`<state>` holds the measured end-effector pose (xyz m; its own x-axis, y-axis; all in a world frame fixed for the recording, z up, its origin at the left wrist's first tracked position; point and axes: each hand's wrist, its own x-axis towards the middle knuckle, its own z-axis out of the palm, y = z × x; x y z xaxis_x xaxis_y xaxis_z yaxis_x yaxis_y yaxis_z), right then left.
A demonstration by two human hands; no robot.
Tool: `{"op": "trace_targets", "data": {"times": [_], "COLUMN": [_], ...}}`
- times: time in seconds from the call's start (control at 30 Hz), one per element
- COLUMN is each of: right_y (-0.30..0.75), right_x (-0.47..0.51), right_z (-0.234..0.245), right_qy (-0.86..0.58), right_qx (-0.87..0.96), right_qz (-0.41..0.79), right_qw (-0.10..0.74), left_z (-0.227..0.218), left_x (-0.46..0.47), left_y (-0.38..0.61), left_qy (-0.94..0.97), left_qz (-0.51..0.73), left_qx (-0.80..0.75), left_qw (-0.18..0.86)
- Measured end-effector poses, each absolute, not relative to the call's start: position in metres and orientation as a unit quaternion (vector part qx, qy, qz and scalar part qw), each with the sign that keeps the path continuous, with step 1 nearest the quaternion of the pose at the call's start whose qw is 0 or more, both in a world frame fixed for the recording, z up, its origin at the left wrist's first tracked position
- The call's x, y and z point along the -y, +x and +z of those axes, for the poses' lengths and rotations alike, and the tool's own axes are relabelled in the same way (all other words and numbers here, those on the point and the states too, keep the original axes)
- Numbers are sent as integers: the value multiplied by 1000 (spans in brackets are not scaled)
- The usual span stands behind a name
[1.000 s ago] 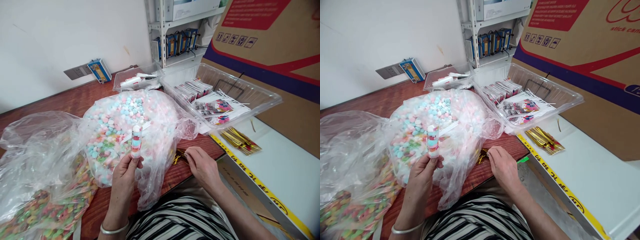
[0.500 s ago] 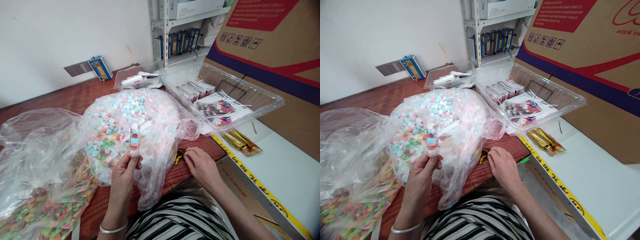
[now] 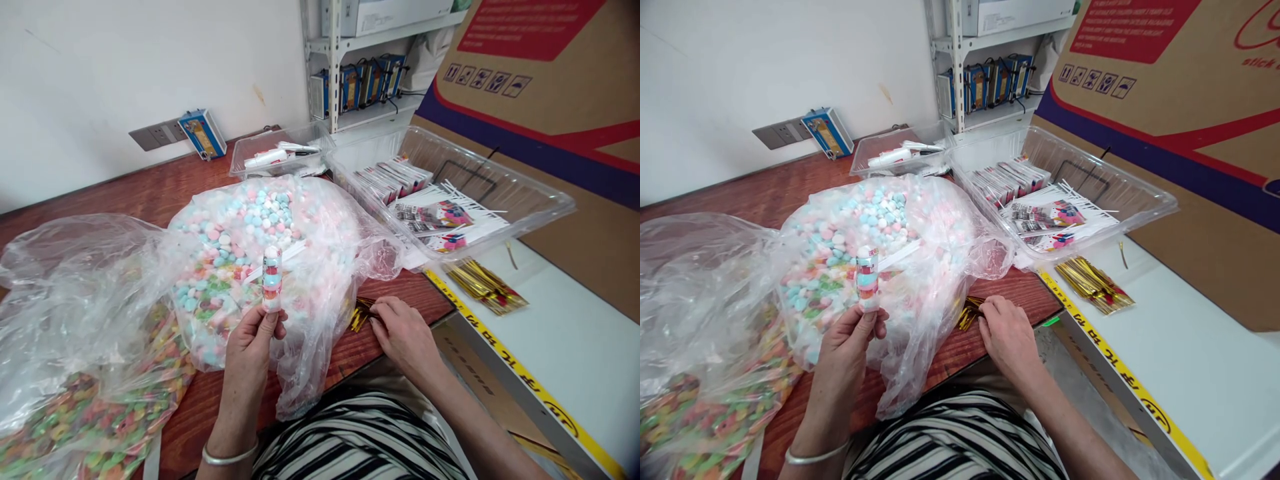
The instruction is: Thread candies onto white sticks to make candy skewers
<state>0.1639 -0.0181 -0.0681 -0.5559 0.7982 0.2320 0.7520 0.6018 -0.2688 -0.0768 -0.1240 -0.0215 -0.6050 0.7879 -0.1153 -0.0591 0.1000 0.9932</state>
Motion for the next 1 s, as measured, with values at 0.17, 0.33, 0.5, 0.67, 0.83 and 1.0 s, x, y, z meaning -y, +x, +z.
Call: {"op": "trace_targets", "data": {"times": [0.17,0.33,0.5,0.67,0.83,1.0], "right_y": [167,169,168,140,89,62], "right_x": [20,19,22,34,41,35], "right_z": [-68,-61,-48,-17,1,-9], "right_qy": [-431,-410,-388,-350,-305,-326], "right_qx": [881,877,864,858,876,891], "right_qz": [55,41,50,52,8,-52], "right_qw": [187,247,316,373,374,312], "left_z": [-23,-23,-15,-10,-11,-15], "left_x": [123,121,122,115,106,111], "left_y": [-76,-76,-76,-62,-45,-41], "left_qy": [275,282,343,495,567,590], "left_qz": [612,599,500,335,244,210], "left_qx": [-656,-664,-738,-791,-786,-780], "left_qw": [346,347,297,127,27,-8]}}
